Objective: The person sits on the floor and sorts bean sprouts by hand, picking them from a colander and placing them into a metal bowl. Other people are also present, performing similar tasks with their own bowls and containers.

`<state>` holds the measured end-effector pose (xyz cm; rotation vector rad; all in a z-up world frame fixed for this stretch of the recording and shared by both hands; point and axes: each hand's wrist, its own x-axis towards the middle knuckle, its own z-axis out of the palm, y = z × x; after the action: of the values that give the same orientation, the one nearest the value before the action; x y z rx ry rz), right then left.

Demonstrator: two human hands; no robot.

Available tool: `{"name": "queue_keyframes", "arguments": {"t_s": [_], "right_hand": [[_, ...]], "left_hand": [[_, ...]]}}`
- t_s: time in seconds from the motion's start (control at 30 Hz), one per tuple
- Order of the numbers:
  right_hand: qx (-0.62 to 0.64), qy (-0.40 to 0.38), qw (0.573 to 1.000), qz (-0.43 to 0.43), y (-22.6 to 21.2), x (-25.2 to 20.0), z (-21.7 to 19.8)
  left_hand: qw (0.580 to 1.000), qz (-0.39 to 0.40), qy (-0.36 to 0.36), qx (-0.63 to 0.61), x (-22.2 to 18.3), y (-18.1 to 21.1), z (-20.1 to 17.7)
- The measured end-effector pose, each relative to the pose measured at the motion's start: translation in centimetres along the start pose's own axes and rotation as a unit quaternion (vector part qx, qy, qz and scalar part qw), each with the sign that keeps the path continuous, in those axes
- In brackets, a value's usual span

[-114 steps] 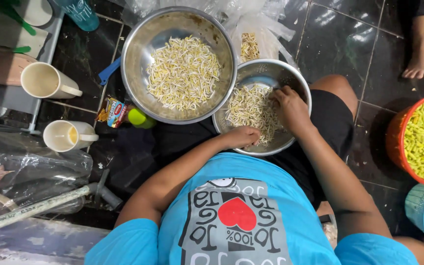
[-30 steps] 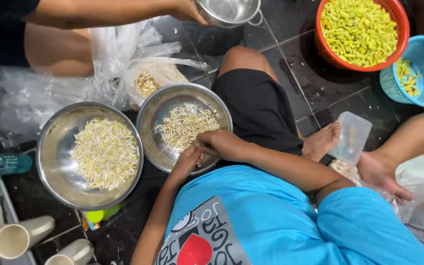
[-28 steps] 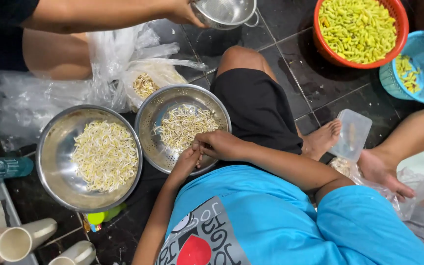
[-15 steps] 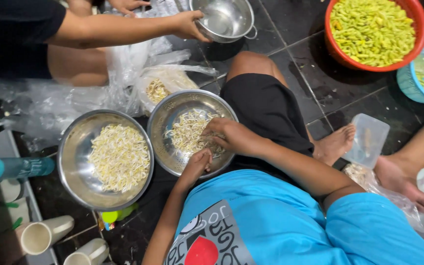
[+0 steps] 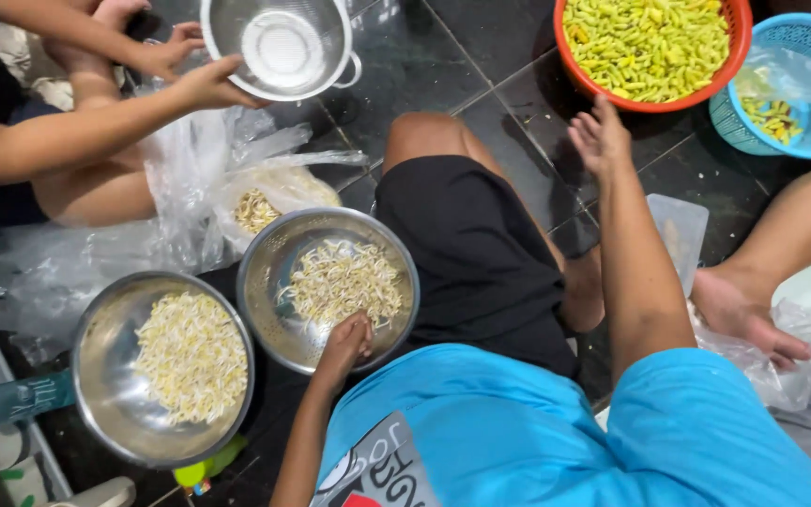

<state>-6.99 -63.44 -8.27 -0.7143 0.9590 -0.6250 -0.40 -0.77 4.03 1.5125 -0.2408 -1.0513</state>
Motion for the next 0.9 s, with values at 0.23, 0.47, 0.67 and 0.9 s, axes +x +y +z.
{"name": "queue_keyframes", "arguments": {"t_s": [0.23,0.47,0.67,0.9], "right_hand": [[0.142,0.194,0.970,-0.036,-2.4,3.0,-2.9],[-0.011,-0.037,0.999,0.005,4.1,-11.8,6.6],[-0.303,-0.337,0.845,-0.284,5.2,-31.5,20.4],[-0.518,-0.655,0.481,-0.269,11.6,-41.6,22.1]], "left_hand": [[0.998,-0.015,-0.032,-0.060,1.6,-2.0,-0.6],[0.999,0.001,0.017,-0.028,1.8,-3.3,-0.6],[0.999,0.016,0.039,-0.006,2.3,-5.2,-1.5],[0.997,-0.003,0.068,-0.043,5.7,-12.9,-2.4]]}}
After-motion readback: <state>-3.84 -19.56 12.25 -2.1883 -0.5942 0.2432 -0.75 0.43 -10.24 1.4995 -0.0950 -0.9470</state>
